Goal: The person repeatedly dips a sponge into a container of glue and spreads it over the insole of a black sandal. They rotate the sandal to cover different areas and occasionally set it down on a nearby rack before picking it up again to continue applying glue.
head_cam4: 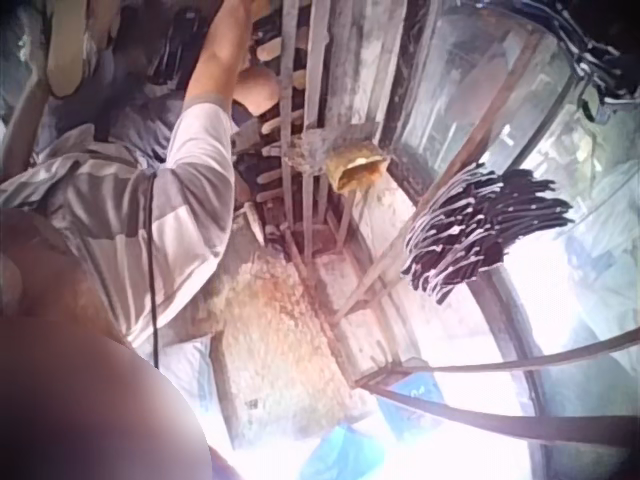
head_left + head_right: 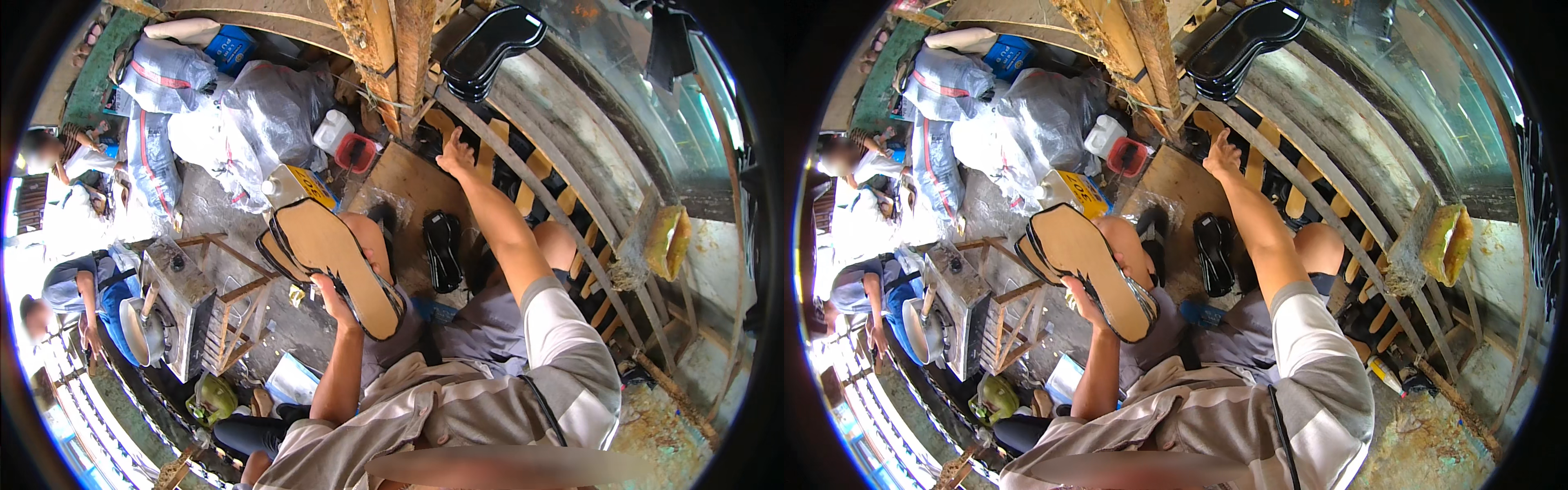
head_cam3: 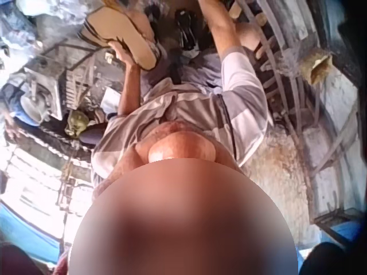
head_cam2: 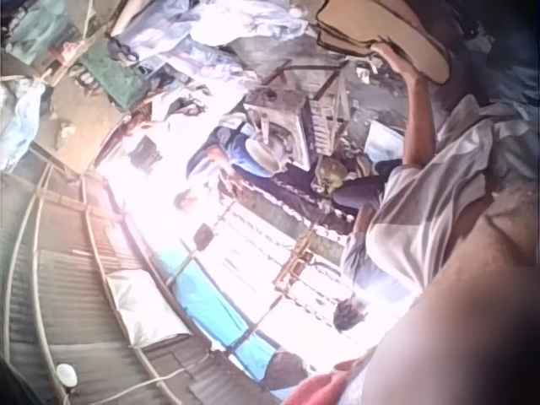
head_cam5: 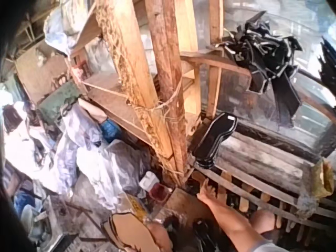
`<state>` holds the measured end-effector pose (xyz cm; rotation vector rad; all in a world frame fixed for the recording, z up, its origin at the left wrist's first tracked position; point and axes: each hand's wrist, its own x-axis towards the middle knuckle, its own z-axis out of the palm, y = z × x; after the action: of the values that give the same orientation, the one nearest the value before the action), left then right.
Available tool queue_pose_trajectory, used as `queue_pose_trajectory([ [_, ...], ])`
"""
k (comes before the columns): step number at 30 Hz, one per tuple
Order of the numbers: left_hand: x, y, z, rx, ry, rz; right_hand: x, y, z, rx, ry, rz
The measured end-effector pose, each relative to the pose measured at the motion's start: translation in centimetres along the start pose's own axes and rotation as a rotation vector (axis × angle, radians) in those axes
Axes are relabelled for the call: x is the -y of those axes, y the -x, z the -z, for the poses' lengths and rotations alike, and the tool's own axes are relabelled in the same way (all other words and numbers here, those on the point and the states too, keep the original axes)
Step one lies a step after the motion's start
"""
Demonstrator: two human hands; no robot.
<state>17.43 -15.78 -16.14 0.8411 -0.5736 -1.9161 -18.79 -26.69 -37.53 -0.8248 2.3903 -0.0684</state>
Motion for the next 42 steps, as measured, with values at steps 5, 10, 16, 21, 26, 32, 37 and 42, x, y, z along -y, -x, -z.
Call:
queue_pose_trajectory([
  [5, -0.3, 0.2, -0.5, -0.004, -0.054, -0.024, 0.6, -0.8, -1.9, -0.096, -0.044, 0.008],
  [10, -0.5, 0.3, -0.7, 0.044, -0.032, -0.006, 0.6, -0.5, -3.1, -0.166, -0.114, 0.035],
  [16, -0.7, 0.4, -0.8, 0.082, 0.013, 0.008, 0.5, -1.6, -3.4, -0.165, -0.063, 0.064],
  [21, -0.7, 0.2, -1.4, 0.107, -0.004, -0.032, -1.1, -3.2, -3.8, -0.131, -0.037, 0.138],
  [26, 0.2, -0.2, -1.0, -0.018, -0.088, 0.025, -2.9, -0.5, -2.9, -0.154, -0.123, 0.230],
  [32, 2.2, -1.6, -0.8, 0.071, 0.035, 0.150, -3.3, 10.3, 4.3, 0.353, 0.191, 0.353],
  [37, 3.3, -0.1, -3.9, 0.210, -0.218, 0.145, -7.2, 27.9, 15.7, 0.029, -0.080, 0.715],
  [42, 4.9, 4.7, -9.6, 0.635, 0.082, 0.276, -22.4, 41.5, 28.9, -0.843, -0.234, 0.587],
])
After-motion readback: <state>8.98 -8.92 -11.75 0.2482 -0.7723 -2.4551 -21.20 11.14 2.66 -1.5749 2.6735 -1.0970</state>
